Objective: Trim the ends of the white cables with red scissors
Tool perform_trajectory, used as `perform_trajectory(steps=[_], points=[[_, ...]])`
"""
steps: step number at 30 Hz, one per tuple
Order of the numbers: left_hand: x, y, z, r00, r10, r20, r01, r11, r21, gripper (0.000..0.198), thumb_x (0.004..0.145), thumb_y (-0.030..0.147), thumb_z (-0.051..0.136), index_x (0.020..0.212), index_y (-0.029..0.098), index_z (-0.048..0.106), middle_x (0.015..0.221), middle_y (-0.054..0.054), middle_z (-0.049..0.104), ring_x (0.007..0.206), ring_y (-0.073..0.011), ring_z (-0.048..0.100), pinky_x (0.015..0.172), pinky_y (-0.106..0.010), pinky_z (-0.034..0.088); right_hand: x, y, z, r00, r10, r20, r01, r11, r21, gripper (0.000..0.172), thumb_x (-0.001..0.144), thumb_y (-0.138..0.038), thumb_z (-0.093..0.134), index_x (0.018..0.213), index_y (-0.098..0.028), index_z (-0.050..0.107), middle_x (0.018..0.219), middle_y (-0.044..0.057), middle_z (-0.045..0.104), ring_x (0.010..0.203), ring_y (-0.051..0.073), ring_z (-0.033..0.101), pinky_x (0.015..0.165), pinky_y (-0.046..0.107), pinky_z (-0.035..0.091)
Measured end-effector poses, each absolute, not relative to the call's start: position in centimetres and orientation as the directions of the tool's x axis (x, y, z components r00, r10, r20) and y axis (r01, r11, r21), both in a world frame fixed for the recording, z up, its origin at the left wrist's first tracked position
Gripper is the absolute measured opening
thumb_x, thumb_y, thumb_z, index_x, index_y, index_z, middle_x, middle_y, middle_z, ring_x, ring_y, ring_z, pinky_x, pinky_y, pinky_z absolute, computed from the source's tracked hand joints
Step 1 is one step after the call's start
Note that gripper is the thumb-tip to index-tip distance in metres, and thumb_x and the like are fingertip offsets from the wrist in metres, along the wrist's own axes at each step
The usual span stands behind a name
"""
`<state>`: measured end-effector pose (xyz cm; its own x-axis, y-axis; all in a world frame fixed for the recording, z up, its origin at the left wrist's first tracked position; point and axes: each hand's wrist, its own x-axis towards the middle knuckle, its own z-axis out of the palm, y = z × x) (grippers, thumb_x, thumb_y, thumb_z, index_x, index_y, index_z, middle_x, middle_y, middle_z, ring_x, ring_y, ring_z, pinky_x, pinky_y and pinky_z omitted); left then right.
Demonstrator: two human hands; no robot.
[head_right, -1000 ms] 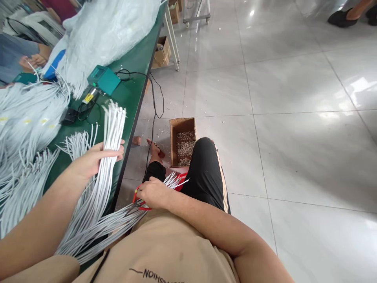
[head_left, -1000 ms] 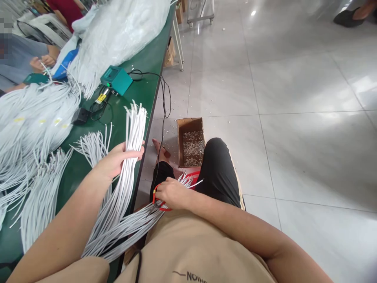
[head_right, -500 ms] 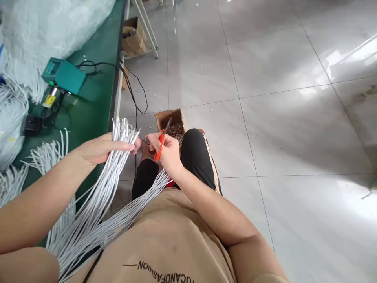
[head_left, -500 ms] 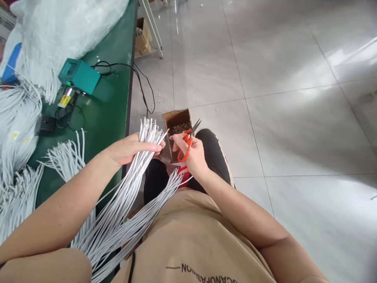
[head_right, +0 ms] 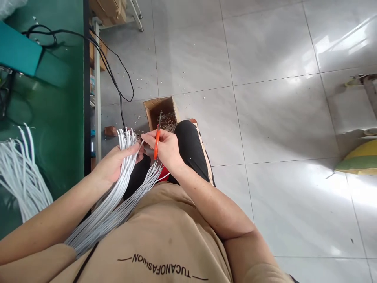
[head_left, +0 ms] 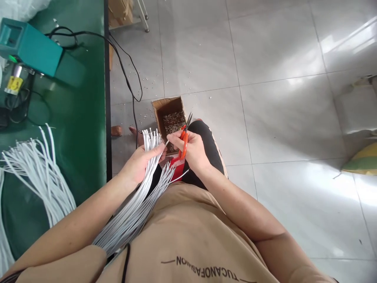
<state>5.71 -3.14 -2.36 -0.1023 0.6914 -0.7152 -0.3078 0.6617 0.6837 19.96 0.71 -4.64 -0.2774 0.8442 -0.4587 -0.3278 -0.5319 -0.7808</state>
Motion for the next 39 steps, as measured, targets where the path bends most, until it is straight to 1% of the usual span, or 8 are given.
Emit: perform_trajectory(steps=[6, 11, 13, 16, 18, 21, 29, 39], points=[[4.5, -2.0, -2.8, -0.105, 0.747, -0.657, -0.205, 0.63, 0.749, 0.031, 0.056, 0.026, 0.086, 0.075, 0.015, 0.064, 0.069, 0.002, 0.063, 0.063, -0.0106, 0.057, 0.067, -0.026, 0.044, 19.1, 1.2, -4.7, -0.311, 0.827, -0.468, -0.284, -0.551, -0.785, 0.038, 0.068, -0.047, 0.074, 0.057, -0.017, 0.053, 0.049, -0.006, 0.046, 0.044, 0.005, 0.037, 0.044, 0.02, 0.032], [4.2, -2.1, -2.6, -0.119, 0.785, -0.608, -0.171, 0.587, 0.791, 0.03, 0.06, 0.026, 0.084, 0.077, 0.016, 0.06, 0.066, 0.003, 0.059, 0.058, -0.0098, 0.055, 0.059, -0.025, 0.041, 19.5, 1.5, -4.6, -0.331, 0.853, -0.404, -0.194, -0.48, -0.855, 0.044, 0.078, -0.054, 0.062, 0.056, -0.018, 0.051, 0.055, -0.002, 0.051, 0.053, 0.008, 0.046, 0.054, 0.022, 0.039], [4.2, -2.2, -2.4, -0.122, 0.805, -0.581, -0.163, 0.561, 0.812, 0.03, 0.061, 0.024, 0.083, 0.079, 0.016, 0.061, 0.07, 0.002, 0.061, 0.061, -0.0099, 0.056, 0.058, -0.024, 0.04, 20.0, 1.3, -4.8, -0.3, 0.878, -0.373, -0.066, -0.409, -0.91, 0.038, 0.081, -0.052, 0.058, 0.066, -0.017, 0.059, 0.061, -0.001, 0.054, 0.058, 0.01, 0.05, 0.058, 0.023, 0.04], [4.1, -2.2, -2.3, -0.106, 0.823, -0.558, -0.161, 0.54, 0.826, 0.036, 0.064, 0.023, 0.081, 0.096, 0.018, 0.065, 0.08, 0.001, 0.063, 0.067, -0.0106, 0.059, 0.058, -0.023, 0.04, 20.8, 0.8, -5.7, -0.273, 0.931, -0.243, 0.309, -0.154, -0.938, 0.03, 0.082, -0.045, 0.058, 0.073, -0.017, 0.062, 0.069, 0.0, 0.058, 0.062, 0.011, 0.05, 0.061, 0.025, 0.038], [4.0, -2.2, -2.2, -0.089, 0.818, -0.568, -0.163, 0.55, 0.819, 0.049, 0.066, 0.022, 0.08, 0.112, 0.021, 0.064, 0.086, 0.001, 0.064, 0.069, -0.0102, 0.059, 0.058, -0.022, 0.041, 21.3, 0.5, -6.4, -0.292, 0.949, -0.122, 0.539, 0.058, -0.84, 0.028, 0.083, -0.041, 0.058, 0.068, -0.017, 0.06, 0.072, 0.001, 0.058, 0.063, 0.011, 0.05, 0.063, 0.026, 0.035], [3.9, -2.2, -2.0, -0.07, 0.808, -0.585, -0.17, 0.568, 0.805, 0.057, 0.067, 0.021, 0.079, 0.121, 0.022, 0.062, 0.086, 0.002, 0.062, 0.066, -0.0076, 0.056, 0.059, -0.021, 0.042, 21.7, 0.3, -7.2, -0.35, 0.937, 0.008, 0.699, 0.267, -0.663, 0.024, 0.085, -0.036, 0.057, 0.071, -0.017, 0.06, 0.075, 0.002, 0.058, 0.07, 0.014, 0.051, 0.069, 0.029, 0.032], [3.7, -2.2, -1.7, -0.009, 0.789, -0.615, -0.192, 0.602, 0.775, 0.057, 0.067, 0.02, 0.077, 0.122, 0.023, 0.061, 0.084, 0.001, 0.06, 0.063, -0.0076, 0.053, 0.051, -0.019, 0.038, 22.1, 1.3, -7.4, -0.456, 0.884, 0.105, 0.776, 0.452, -0.44, 0.028, 0.091, -0.03, 0.046, 0.075, -0.015, 0.063, 0.075, 0.006, 0.06, 0.071, 0.016, 0.05, 0.071, 0.032, 0.026], [3.6, -2.2, -2.0, -0.004, 0.799, -0.602, -0.204, 0.589, 0.782, 0.046, 0.067, 0.018, 0.077, 0.112, 0.021, 0.067, 0.076, 0.003, 0.057, 0.059, -0.0058, 0.051, 0.052, -0.019, 0.04, 22.3, 1.5, -7.2, -0.53, 0.847, 0.051, 0.764, 0.502, -0.406, 0.033, 0.094, -0.027, 0.042, 0.076, -0.014, 0.066, 0.074, 0.007, 0.062, 0.067, 0.016, 0.05, 0.074, 0.033, 0.027]])
